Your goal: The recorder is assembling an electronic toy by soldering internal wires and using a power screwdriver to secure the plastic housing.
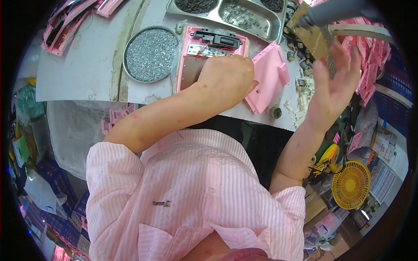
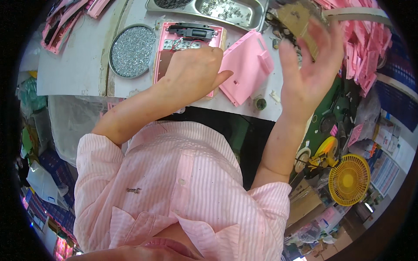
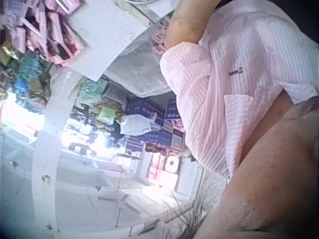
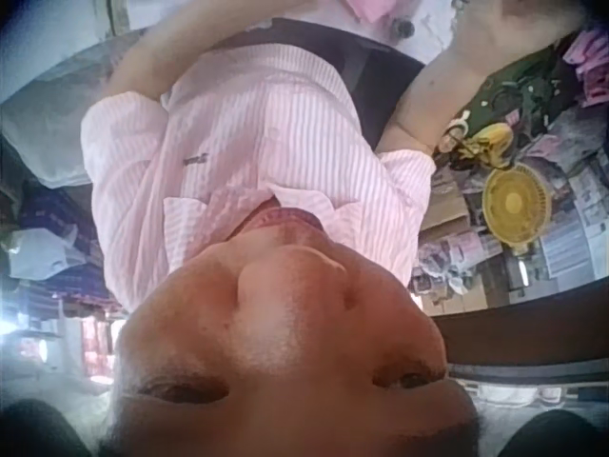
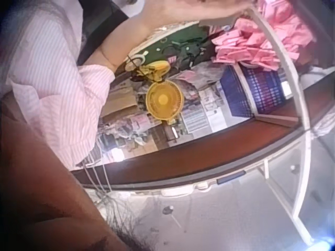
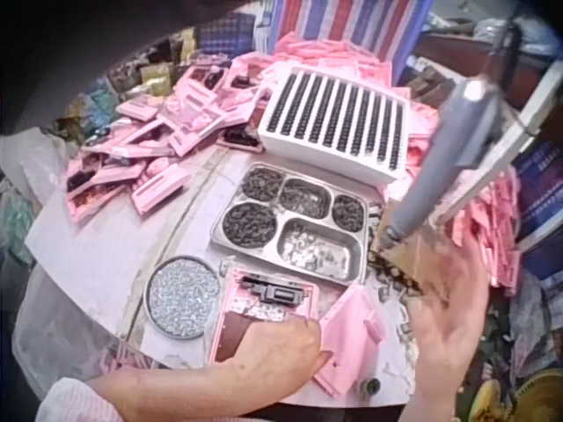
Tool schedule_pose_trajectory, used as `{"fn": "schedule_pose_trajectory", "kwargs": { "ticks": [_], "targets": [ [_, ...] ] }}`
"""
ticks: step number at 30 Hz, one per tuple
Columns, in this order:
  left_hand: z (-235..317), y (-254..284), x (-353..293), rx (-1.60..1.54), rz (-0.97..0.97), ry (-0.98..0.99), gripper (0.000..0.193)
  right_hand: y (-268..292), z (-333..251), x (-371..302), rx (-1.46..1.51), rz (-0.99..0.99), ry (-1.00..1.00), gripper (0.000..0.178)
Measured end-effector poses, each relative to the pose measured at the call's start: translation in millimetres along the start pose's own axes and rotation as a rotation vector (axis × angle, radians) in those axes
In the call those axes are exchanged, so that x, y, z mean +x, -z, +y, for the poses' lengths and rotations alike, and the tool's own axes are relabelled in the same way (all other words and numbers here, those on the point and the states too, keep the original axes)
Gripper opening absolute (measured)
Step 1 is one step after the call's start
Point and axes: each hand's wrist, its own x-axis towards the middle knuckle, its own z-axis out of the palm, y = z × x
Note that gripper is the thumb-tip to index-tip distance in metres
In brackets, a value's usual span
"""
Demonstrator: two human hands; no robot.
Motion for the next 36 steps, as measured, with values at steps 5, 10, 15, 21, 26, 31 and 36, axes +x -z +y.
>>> {"fn": "schedule_pose_trajectory", "kwargs": {
  "ticks": [5, 10, 15, 21, 26, 31, 36],
  "targets": [
    [-6.0, -2.6, 9.3, -0.184, 0.055, -0.027, 0.038, 41.6, 10.4, -77.0, 0.016, 0.089, -0.280, 0.068],
    [4.3, 29.1, -7.2, -0.587, 0.003, -0.003, 0.025, 60.6, 8.7, -125.2, 0.009, 0.094, -0.487, 0.058],
    [-2.5, 42.5, -55.9, -0.981, -0.093, 0.117, 0.014, 16.9, -3.3, -128.5, 0.348, 0.049, -0.667, 0.069],
    [-19.5, 34.2, -71.6, -0.755, 0.105, 0.018, 0.020, -3.7, -1.7, -122.5, 0.219, 0.013, -0.632, 0.073],
    [5.8, 24.7, -64.7, -0.691, 0.264, -0.109, 0.065, 9.6, 4.1, -139.0, 0.090, 0.120, -0.448, 0.069],
    [18.3, 13.4, -72.7, -0.651, 0.286, -0.242, 0.083, 27.6, 8.2, -158.6, 0.074, 0.099, -0.426, 0.068],
    [-17.3, 27.6, -71.4, -0.564, 0.082, -0.080, 0.082, 4.8, 1.6, -154.5, -0.042, 0.011, -0.501, 0.061]
  ]
}}
